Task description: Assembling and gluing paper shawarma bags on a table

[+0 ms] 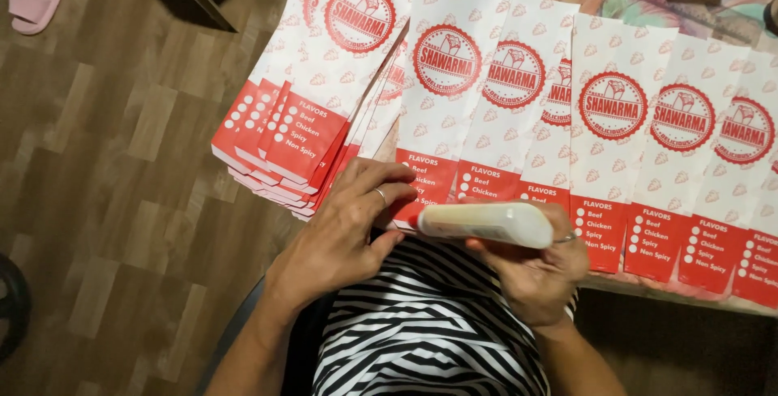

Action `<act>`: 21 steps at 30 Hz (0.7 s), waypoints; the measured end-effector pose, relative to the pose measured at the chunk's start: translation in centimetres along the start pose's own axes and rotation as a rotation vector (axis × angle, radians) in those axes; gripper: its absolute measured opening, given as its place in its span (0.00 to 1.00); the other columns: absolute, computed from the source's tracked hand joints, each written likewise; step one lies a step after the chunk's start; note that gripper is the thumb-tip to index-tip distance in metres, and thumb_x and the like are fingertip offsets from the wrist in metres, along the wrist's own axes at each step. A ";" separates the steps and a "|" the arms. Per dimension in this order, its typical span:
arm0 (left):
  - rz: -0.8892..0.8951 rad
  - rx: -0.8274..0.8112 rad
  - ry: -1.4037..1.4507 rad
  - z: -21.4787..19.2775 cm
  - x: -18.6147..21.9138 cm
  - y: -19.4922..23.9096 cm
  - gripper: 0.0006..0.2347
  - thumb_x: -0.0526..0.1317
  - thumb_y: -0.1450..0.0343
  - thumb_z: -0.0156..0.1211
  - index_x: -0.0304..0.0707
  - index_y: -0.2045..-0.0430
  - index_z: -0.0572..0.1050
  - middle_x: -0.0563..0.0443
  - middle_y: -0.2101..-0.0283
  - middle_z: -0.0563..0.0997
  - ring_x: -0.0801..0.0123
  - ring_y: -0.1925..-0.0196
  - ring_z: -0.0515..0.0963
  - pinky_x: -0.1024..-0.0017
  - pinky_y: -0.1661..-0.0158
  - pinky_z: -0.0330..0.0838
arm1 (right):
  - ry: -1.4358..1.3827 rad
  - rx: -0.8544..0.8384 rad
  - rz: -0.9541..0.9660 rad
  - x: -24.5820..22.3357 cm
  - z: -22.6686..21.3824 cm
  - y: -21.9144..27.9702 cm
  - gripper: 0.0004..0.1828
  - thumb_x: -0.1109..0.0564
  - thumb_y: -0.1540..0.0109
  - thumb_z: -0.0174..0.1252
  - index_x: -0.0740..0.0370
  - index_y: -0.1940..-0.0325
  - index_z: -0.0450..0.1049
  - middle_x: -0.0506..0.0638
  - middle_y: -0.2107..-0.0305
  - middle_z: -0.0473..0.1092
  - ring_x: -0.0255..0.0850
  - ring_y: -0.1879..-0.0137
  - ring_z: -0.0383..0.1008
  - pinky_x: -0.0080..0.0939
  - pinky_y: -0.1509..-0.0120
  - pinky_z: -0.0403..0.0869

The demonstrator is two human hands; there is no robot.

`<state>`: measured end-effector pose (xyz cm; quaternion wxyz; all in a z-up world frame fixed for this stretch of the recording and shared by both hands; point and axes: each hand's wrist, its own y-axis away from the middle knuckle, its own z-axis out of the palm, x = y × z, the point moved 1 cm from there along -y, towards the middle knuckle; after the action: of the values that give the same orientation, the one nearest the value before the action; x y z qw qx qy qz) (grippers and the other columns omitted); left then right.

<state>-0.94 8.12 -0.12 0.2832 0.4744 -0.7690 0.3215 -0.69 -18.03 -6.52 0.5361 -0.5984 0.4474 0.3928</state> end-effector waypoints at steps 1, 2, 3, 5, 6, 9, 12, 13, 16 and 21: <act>0.001 0.000 0.000 0.0 -0.1 0.0 0.19 0.32 0.34 0.65 0.32 0.48 0.72 0.40 0.40 0.73 0.49 0.40 0.71 0.52 0.35 0.60 | 0.000 0.000 -0.001 -0.3 0.6 -0.2 0.35 0.66 0.56 0.78 0.70 0.49 0.69 0.54 0.57 0.70 0.41 0.50 0.76 0.39 0.43 0.84; 0.003 -0.002 0.011 0.0 -0.1 0.1 0.20 0.31 0.35 0.65 0.32 0.48 0.72 0.40 0.40 0.73 0.49 0.40 0.71 0.53 0.36 0.62 | 0.057 -0.015 -0.019 -0.5 1.3 -0.4 0.33 0.64 0.54 0.78 0.67 0.49 0.70 0.51 0.59 0.71 0.38 0.53 0.76 0.35 0.46 0.80; 0.006 -0.004 0.022 -0.1 -0.2 0.1 0.21 0.30 0.36 0.65 0.33 0.48 0.71 0.40 0.40 0.72 0.49 0.40 0.70 0.54 0.37 0.63 | 0.114 -0.030 -0.038 -0.8 1.9 -0.6 0.31 0.62 0.52 0.79 0.65 0.50 0.72 0.49 0.61 0.71 0.34 0.56 0.75 0.31 0.48 0.77; -0.013 -0.015 0.026 -0.1 -0.2 0.2 0.20 0.32 0.34 0.65 0.34 0.47 0.72 0.40 0.39 0.72 0.50 0.39 0.71 0.53 0.35 0.59 | 0.108 -0.024 -0.011 -0.8 1.6 -0.4 0.32 0.61 0.53 0.79 0.64 0.49 0.70 0.48 0.62 0.72 0.34 0.56 0.74 0.30 0.48 0.76; -0.031 -0.025 0.031 -0.1 -0.2 0.2 0.19 0.34 0.32 0.65 0.35 0.47 0.72 0.41 0.39 0.72 0.50 0.39 0.71 0.51 0.32 0.55 | 0.103 -0.017 0.015 -0.8 1.4 -0.4 0.33 0.60 0.53 0.79 0.63 0.49 0.69 0.48 0.63 0.72 0.33 0.57 0.74 0.29 0.47 0.75; -0.023 0.015 0.028 -0.2 0.2 0.1 0.13 0.36 0.29 0.61 0.33 0.51 0.73 0.41 0.41 0.74 0.51 0.42 0.73 0.52 0.35 0.59 | 0.155 0.034 -0.009 -0.8 -1.2 -0.1 0.30 0.62 0.52 0.77 0.68 0.51 0.70 0.55 0.60 0.73 0.41 0.52 0.77 0.36 0.44 0.79; 0.041 0.124 0.003 0.5 -0.1 -0.1 0.11 0.36 0.28 0.63 0.31 0.54 0.75 0.40 0.46 0.77 0.52 0.46 0.74 0.58 0.43 0.68 | 0.153 0.108 0.065 -0.8 -3.3 0.4 0.28 0.65 0.51 0.76 0.67 0.52 0.69 0.51 0.64 0.70 0.37 0.57 0.73 0.35 0.49 0.78; 0.041 0.124 0.004 0.7 -0.1 -0.2 0.11 0.36 0.28 0.63 0.31 0.54 0.75 0.40 0.46 0.77 0.52 0.46 0.74 0.58 0.43 0.68 | 0.154 0.108 0.065 -1.0 -3.4 0.4 0.28 0.65 0.51 0.76 0.67 0.52 0.69 0.51 0.64 0.70 0.37 0.57 0.73 0.35 0.49 0.78; 0.018 0.158 -0.024 1.3 0.1 -0.5 0.09 0.34 0.28 0.62 0.27 0.57 0.75 0.40 0.49 0.78 0.52 0.50 0.73 0.58 0.47 0.69 | 0.219 0.145 -0.012 -1.2 -3.3 0.6 0.25 0.60 0.50 0.76 0.69 0.56 0.70 0.52 0.63 0.66 0.39 0.57 0.70 0.35 0.53 0.73; 0.024 0.202 -0.065 1.4 0.1 -0.5 0.06 0.32 0.28 0.62 0.27 0.60 0.76 0.42 0.50 0.78 0.53 0.52 0.72 0.57 0.49 0.69 | 0.249 0.067 -0.070 -1.9 -0.8 0.1 0.26 0.63 0.51 0.77 0.72 0.54 0.73 0.55 0.60 0.71 0.41 0.55 0.76 0.36 0.48 0.79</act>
<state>-0.75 6.82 -0.78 0.2047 0.5014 -0.7471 0.3854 -1.38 -18.66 -4.64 0.5094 -0.6395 0.5024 0.2812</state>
